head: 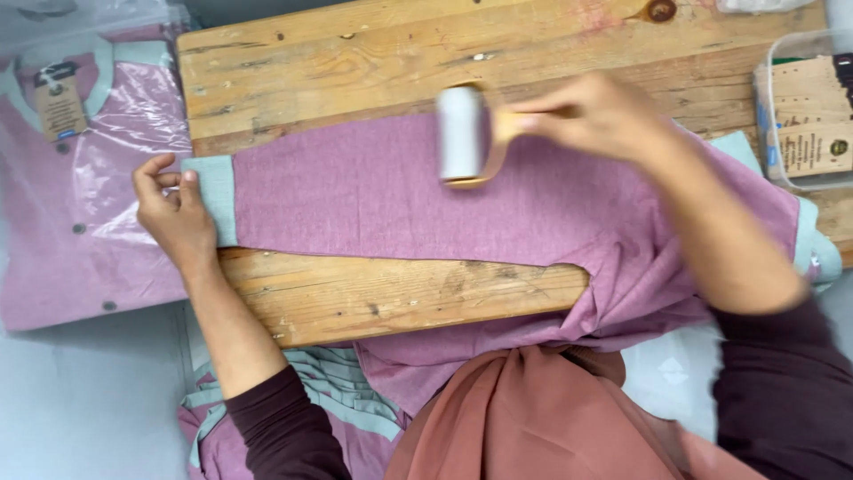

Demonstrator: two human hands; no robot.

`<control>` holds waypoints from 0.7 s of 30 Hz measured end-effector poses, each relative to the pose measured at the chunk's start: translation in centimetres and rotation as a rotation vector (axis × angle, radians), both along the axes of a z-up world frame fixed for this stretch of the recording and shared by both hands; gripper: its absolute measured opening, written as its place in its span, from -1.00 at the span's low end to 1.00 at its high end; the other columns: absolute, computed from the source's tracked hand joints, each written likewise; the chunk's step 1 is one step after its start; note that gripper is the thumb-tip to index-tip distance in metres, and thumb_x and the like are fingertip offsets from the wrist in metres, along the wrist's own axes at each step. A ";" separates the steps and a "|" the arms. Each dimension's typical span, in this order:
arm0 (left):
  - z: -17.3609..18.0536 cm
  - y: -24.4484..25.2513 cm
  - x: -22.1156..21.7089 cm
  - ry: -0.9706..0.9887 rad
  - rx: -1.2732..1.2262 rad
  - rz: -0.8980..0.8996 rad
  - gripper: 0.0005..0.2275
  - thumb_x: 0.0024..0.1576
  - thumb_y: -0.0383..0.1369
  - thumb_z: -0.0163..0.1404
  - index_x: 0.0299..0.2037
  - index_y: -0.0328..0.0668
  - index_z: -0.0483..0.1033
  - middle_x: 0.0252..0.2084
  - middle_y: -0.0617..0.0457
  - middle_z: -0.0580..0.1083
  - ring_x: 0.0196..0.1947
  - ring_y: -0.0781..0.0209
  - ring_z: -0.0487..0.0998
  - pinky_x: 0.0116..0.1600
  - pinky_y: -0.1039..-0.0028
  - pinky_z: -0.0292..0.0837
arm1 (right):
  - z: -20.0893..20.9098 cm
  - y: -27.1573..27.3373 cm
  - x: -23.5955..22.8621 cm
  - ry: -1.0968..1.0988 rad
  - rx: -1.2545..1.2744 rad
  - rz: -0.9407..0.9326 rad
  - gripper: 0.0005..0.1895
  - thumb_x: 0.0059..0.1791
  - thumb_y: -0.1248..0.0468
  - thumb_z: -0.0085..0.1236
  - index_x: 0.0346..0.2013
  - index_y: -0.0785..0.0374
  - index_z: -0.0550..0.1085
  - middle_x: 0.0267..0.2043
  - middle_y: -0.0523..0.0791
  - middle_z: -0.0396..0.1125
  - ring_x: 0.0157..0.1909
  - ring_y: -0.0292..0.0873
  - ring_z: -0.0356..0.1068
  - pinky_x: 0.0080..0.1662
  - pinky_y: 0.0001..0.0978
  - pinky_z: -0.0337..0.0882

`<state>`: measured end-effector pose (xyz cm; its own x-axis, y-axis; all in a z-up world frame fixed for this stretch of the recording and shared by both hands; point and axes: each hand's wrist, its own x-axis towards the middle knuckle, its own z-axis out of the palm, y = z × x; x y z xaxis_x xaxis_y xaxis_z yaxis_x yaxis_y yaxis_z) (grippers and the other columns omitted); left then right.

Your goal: A person uses a lint roller to clean a pink shirt on a wooden workbench, folding and repositioning the garment to cover all areas.

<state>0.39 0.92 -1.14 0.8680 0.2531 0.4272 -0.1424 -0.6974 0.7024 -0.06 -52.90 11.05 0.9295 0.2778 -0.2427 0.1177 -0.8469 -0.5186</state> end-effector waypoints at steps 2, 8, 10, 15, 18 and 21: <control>-0.2 0.3 -0.1 -0.009 0.019 -0.028 -0.80 0.31 -0.60 0.05 0.10 -0.29 0.46 -0.26 -0.02 0.41 -0.34 0.21 0.40 -0.35 0.45 0.27 | 2.0 -5.7 -3.0 0.050 -0.062 -0.109 -0.63 0.03 -0.03 0.14 0.13 -0.20 0.56 0.05 -0.24 0.50 -0.23 -0.20 0.40 -0.21 -0.31 0.23; 0.8 -1.1 -0.4 -0.062 0.279 -0.038 -0.77 0.27 -0.69 0.06 0.10 -0.37 0.47 -0.12 -0.13 0.42 -0.24 0.03 0.44 -0.27 0.30 0.33 | 2.3 -18.5 -13.9 -0.207 -0.169 -0.372 -0.50 0.10 0.08 0.16 0.34 0.08 0.47 -0.17 0.07 0.35 -0.17 -0.06 0.21 -0.08 -0.26 0.22; 1.7 -2.7 -0.9 -0.100 0.452 0.007 -0.76 0.24 -0.70 0.11 0.09 -0.39 0.48 -0.08 -0.17 0.40 -0.26 -0.05 0.44 -0.25 0.20 0.34 | 1.2 -20.9 -16.7 -0.336 0.147 -0.410 -0.36 0.07 0.37 0.28 0.44 0.54 0.40 0.24 0.25 0.32 0.18 0.02 0.31 0.18 -0.26 0.28; 4.7 -11.1 1.5 -0.143 0.587 -0.345 -0.80 0.26 -0.60 0.06 0.08 -0.39 0.48 0.07 -0.25 0.47 0.13 -0.23 0.41 0.27 0.03 0.12 | -3.0 -23.7 -18.8 -0.768 -0.138 -0.437 -0.48 0.15 0.55 0.20 0.40 0.75 0.39 0.22 0.42 0.36 0.17 0.38 0.35 0.21 0.07 0.30; 6.3 -21.5 2.1 -0.132 0.571 -0.598 -0.75 0.21 -0.43 0.12 0.08 -0.32 0.53 0.06 -0.22 0.47 0.07 -0.18 0.43 0.12 0.06 0.32 | -6.2 -24.8 -17.6 -0.816 -0.235 -0.502 -0.45 0.11 0.44 0.16 0.39 0.60 0.36 0.11 0.39 0.37 0.05 0.42 0.33 0.09 0.16 0.29; 5.1 -31.3 2.9 -0.029 0.590 -0.802 -0.71 0.22 -0.32 0.11 0.11 -0.23 0.50 0.15 -0.19 0.44 0.15 -0.16 0.42 0.21 0.04 0.28 | -7.0 -23.8 -16.4 -0.758 -0.327 -0.696 -0.42 0.07 0.26 0.10 0.40 0.34 0.33 0.22 0.19 0.38 0.09 0.34 0.29 -0.08 0.27 0.23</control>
<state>3.25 -30.36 3.91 0.6762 -0.6637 0.3197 -0.7362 -0.6237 0.2626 -16.44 -76.67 4.05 0.7977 -0.3431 0.4959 -0.2475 -0.9362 -0.2495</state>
